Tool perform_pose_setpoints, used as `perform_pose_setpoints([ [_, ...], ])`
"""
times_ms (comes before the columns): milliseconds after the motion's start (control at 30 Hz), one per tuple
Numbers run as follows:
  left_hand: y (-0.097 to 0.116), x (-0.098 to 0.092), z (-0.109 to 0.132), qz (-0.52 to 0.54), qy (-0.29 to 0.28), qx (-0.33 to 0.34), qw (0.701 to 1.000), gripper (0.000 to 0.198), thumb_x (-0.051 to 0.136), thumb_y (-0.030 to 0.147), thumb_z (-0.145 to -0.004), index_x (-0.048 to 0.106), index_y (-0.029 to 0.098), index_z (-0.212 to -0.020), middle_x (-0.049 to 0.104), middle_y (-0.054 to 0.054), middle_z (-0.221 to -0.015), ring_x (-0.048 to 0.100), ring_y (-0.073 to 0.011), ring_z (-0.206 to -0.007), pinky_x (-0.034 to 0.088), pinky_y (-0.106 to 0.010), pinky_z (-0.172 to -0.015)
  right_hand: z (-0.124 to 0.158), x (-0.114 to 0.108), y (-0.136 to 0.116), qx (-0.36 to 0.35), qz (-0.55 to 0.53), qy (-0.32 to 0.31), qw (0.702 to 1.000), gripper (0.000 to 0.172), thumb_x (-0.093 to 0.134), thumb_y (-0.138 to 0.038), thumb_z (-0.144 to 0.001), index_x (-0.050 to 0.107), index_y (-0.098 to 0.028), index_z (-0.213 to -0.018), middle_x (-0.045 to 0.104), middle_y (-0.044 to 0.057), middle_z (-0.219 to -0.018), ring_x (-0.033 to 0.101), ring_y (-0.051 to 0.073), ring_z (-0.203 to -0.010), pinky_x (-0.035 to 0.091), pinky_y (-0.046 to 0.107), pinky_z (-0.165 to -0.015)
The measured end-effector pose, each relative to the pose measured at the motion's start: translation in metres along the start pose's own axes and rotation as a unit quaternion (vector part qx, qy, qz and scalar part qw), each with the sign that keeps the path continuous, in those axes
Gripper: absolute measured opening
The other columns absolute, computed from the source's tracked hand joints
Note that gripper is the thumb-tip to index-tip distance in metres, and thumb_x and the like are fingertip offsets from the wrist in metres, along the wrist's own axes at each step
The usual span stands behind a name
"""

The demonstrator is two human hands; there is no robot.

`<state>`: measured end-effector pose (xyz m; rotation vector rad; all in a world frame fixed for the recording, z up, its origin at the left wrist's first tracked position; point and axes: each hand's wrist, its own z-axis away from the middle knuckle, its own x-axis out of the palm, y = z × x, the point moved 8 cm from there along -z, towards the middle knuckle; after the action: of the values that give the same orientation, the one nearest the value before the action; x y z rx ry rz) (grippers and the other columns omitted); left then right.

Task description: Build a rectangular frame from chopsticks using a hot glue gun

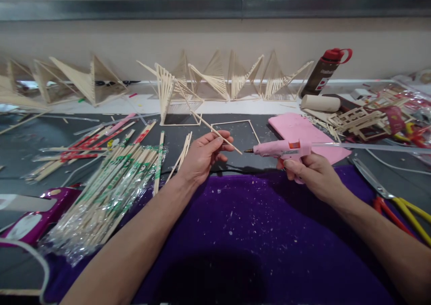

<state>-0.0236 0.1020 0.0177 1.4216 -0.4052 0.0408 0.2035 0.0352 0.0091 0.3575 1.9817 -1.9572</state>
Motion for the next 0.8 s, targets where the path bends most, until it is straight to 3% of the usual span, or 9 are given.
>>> perform_pose_setpoints([
  [167, -0.0008, 0.0014, 0.001, 0.001, -0.003, -0.001, 1.0, 0.016, 0.057, 0.017, -0.079, 0.062, 0.013, -0.094, 0.064, -0.005, -0.091, 0.063, -0.0103, -0.072, 0.048, -0.014, -0.047, 0.0, 0.0, 0.0003, 0.009, 0.022, 0.006, 1.0, 0.039, 0.054, -0.05, -0.078, 0.063, -0.015, -0.065, 0.055, 0.002, -0.056, 0.045, 0.01, -0.049, 0.032, 0.023, -0.044],
  [800, -0.0004, 0.0028, 0.0022, 0.001, 0.002, -0.006, 1.0, 0.015, 0.056, 0.016, -0.079, 0.061, 0.013, -0.092, 0.064, -0.006, -0.089, 0.063, -0.0105, -0.071, 0.048, -0.014, -0.046, 0.0032, 0.0015, -0.0059, -0.01, 0.053, -0.004, 0.999, 0.04, 0.051, -0.046, -0.081, 0.052, -0.016, -0.055, 0.049, 0.0, -0.053, 0.042, 0.009, -0.049, 0.03, 0.022, -0.044],
])
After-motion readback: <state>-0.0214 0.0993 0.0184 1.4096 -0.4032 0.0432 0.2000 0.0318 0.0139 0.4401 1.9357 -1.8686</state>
